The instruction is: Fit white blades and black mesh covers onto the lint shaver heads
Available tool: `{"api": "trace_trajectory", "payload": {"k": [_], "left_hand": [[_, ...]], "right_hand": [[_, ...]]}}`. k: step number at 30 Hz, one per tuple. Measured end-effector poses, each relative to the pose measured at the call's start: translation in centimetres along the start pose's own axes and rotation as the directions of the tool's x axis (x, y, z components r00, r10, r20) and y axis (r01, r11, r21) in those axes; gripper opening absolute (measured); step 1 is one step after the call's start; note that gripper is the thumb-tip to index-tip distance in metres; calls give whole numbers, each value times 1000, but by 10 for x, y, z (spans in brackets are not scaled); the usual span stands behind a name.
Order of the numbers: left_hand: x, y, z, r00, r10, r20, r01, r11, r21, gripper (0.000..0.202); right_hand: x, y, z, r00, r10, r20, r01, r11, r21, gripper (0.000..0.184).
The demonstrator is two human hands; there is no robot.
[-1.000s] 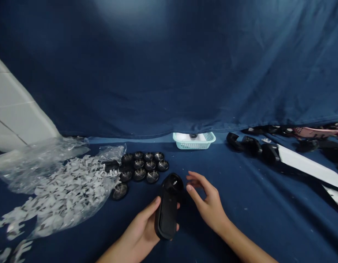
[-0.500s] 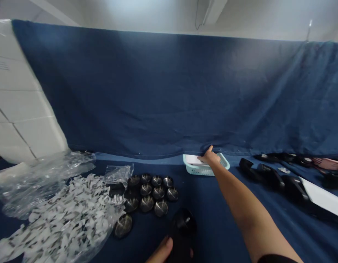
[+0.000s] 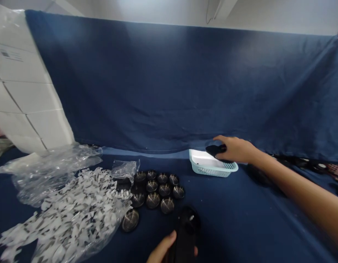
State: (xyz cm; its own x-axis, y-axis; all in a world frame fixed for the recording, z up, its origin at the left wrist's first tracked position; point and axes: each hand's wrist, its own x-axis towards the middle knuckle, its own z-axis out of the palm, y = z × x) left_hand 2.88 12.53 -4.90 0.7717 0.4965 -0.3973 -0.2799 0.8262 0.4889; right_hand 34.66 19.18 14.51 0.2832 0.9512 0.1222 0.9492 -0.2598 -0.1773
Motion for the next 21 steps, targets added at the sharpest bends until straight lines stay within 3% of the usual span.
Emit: {"api": "trace_trajectory", "payload": {"k": [2, 6, 8, 10, 12, 15, 18, 21], "left_hand": [[-1, 1, 1, 998, -56, 2, 56, 997, -61, 54], [-8, 5, 4, 990, -140, 13, 141, 989, -39, 63], [-14, 5, 9, 987, -149, -55, 149, 989, 0, 62], [-19, 6, 16, 985, -126, -114, 131, 991, 32, 59], [-23, 6, 22, 987, -89, -130, 97, 994, 53, 57], [-24, 8, 23, 992, -82, -91, 88, 994, 62, 58], [-20, 9, 17, 988, -133, -81, 138, 989, 55, 62], [-16, 7, 13, 981, -175, -79, 179, 982, 53, 64]], "right_hand": [[-61, -4, 17, 995, -92, -49, 93, 995, 30, 58], [-167, -17, 101, 985, -145, -93, 154, 983, 96, 31], [-197, -21, 141, 979, -135, -155, 160, 974, 162, 33], [-210, -24, 166, 974, -136, -180, 167, 971, 171, 45], [-214, -26, 173, 978, -120, -174, 151, 971, 183, 61], [-211, -28, 161, 979, -139, -151, 172, 958, 230, 75], [-195, -29, 140, 963, -171, -209, 220, 946, 239, 62], [-147, -27, 118, 949, -199, -246, 246, 953, 178, 40]]}}
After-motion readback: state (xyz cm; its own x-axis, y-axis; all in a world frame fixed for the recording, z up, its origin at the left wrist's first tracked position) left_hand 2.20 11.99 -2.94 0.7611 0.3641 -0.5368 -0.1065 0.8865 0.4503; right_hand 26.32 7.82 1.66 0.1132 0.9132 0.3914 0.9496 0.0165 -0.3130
